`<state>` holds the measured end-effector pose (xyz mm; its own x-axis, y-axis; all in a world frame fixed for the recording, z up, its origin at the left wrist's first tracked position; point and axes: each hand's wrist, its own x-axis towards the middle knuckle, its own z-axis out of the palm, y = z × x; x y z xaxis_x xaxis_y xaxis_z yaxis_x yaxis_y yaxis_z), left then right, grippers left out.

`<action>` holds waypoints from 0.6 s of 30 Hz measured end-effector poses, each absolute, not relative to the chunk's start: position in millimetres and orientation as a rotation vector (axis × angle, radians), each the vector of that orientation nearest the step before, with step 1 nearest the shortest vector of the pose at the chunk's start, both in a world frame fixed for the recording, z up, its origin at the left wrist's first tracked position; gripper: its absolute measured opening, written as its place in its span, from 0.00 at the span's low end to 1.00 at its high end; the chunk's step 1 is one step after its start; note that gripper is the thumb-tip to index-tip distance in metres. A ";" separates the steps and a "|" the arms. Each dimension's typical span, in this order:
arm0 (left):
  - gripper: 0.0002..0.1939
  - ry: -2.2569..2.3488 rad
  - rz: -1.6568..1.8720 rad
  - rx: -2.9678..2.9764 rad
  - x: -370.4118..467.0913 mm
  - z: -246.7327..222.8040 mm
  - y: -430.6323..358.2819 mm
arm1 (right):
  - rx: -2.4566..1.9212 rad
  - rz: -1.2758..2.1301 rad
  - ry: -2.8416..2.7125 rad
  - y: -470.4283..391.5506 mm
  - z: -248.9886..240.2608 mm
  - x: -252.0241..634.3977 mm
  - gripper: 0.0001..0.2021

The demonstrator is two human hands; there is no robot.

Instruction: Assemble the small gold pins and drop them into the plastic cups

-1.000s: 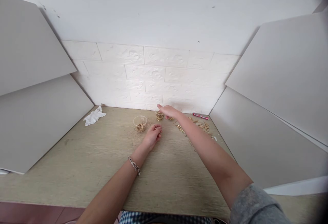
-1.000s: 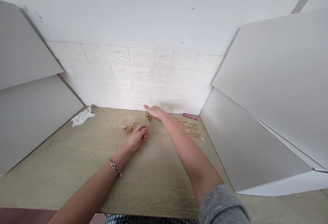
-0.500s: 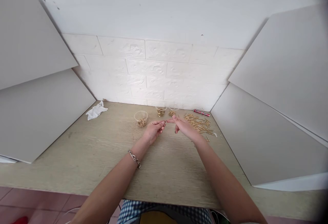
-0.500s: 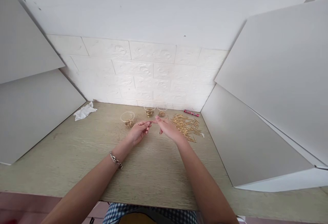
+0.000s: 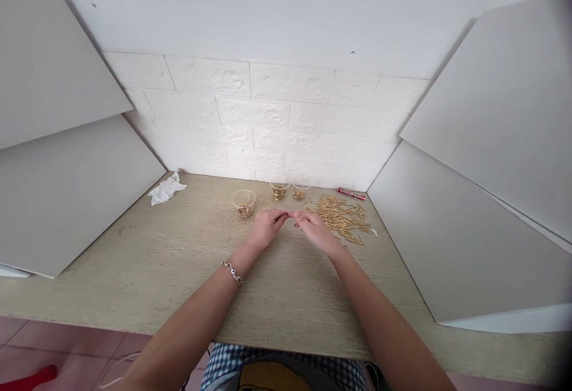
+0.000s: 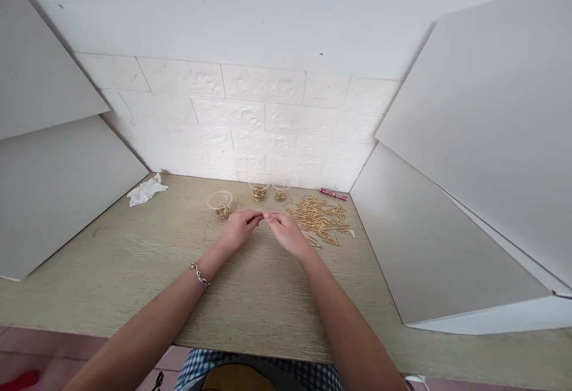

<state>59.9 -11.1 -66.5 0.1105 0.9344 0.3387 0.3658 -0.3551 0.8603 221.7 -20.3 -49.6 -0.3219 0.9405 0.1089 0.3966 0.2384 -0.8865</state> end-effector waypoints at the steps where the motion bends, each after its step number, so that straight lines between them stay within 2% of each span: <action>1: 0.07 1.296 1.205 1.795 59.9 -65.6 -11.0 | -1.235 1.038 -1.805 -19.9 -50.9 222.0 0.22; 4: 0.11 1.308 1.115 1.697 61.1 -62.2 -11.1 | -1.201 1.021 -1.714 -17.9 -54.4 222.2 0.17; 10: 0.16 1.013 0.954 1.406 62.2 -58.7 -11.6 | -1.211 0.862 -1.717 -17.0 -55.6 221.4 0.09; 18: 0.19 0.965 0.899 1.219 61.3 -66.3 -7.6 | -1.226 0.906 -1.652 -14.3 -59.0 223.1 0.07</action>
